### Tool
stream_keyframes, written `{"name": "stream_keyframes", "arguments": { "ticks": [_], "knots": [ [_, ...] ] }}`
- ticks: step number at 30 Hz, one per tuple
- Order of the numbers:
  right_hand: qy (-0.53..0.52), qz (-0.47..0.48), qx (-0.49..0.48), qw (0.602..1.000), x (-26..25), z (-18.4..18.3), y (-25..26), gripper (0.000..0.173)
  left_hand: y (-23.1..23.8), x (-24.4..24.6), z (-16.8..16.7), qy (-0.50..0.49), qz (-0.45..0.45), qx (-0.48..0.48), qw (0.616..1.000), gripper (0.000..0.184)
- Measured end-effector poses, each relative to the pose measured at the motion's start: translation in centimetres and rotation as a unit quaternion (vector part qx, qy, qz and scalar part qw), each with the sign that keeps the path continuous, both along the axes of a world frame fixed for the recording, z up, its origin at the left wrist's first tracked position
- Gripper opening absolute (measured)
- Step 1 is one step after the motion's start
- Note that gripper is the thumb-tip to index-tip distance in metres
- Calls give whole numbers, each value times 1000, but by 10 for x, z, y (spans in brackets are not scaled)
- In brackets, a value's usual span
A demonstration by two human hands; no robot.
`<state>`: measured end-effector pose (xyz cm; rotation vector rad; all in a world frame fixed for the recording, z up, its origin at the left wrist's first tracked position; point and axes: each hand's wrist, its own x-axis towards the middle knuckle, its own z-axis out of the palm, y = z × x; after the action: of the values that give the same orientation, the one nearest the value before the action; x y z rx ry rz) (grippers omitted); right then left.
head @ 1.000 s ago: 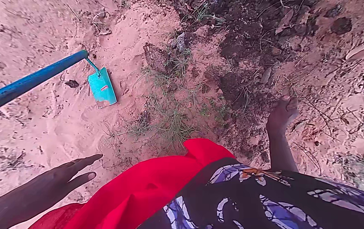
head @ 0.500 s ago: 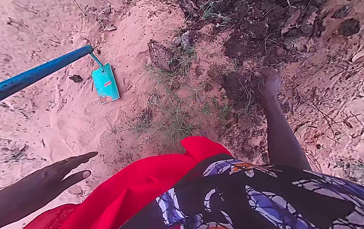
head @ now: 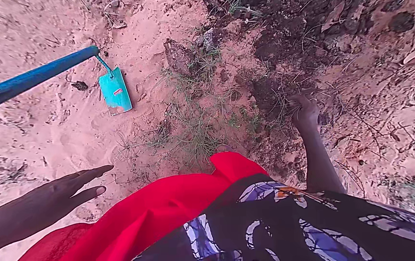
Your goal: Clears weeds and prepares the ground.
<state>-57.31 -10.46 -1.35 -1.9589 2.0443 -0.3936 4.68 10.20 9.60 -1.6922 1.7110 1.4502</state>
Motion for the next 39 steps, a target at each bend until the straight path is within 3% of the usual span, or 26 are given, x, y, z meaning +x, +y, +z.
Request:
{"name": "stream_keyframes", "arguments": {
  "ticks": [5, 11, 19, 24, 27, 30, 32, 36, 39],
  "knots": [
    [107, 45, 167, 979, 16, 0, -27, 56, -3, -3, 5, -15, 0, 0, 1000, 57],
    [156, 60, 267, 949, 15, 17, -39, 62, 0, -3, 5, -12, -4, 19, 1000, 57],
    [214, 32, 199, 956, 17, 3, -37, 52, 7, 2, 2, -3, 8, 2, 1000, 59],
    [73, 24, 50, 996, 20, -6, -40, 28, 7, 2, 1, -9, -3, 17, 1000, 58],
    [16, 57, 16, 998, 30, -12, -42, 29, 5, 1, 1, -12, -1, 17, 1000, 56],
    [-107, -37, 29, 993, 27, -17, -46, 33, 3, 0, 1, -15, -3, 17, 1000, 56],
    [-228, -115, 58, 965, 25, -22, -48, 38, 0, -2, 3, -14, 0, 12, 1000, 57],
    [-49, -157, 140, 976, 41, -9, -51, 45, -3, -6, 3, -13, 2, 10, 1000, 56],
    [-55, -181, 107, 976, 41, -18, -44, 54, -2, -6, 5, -19, -1, 5, 1000, 56]
  ]
}}
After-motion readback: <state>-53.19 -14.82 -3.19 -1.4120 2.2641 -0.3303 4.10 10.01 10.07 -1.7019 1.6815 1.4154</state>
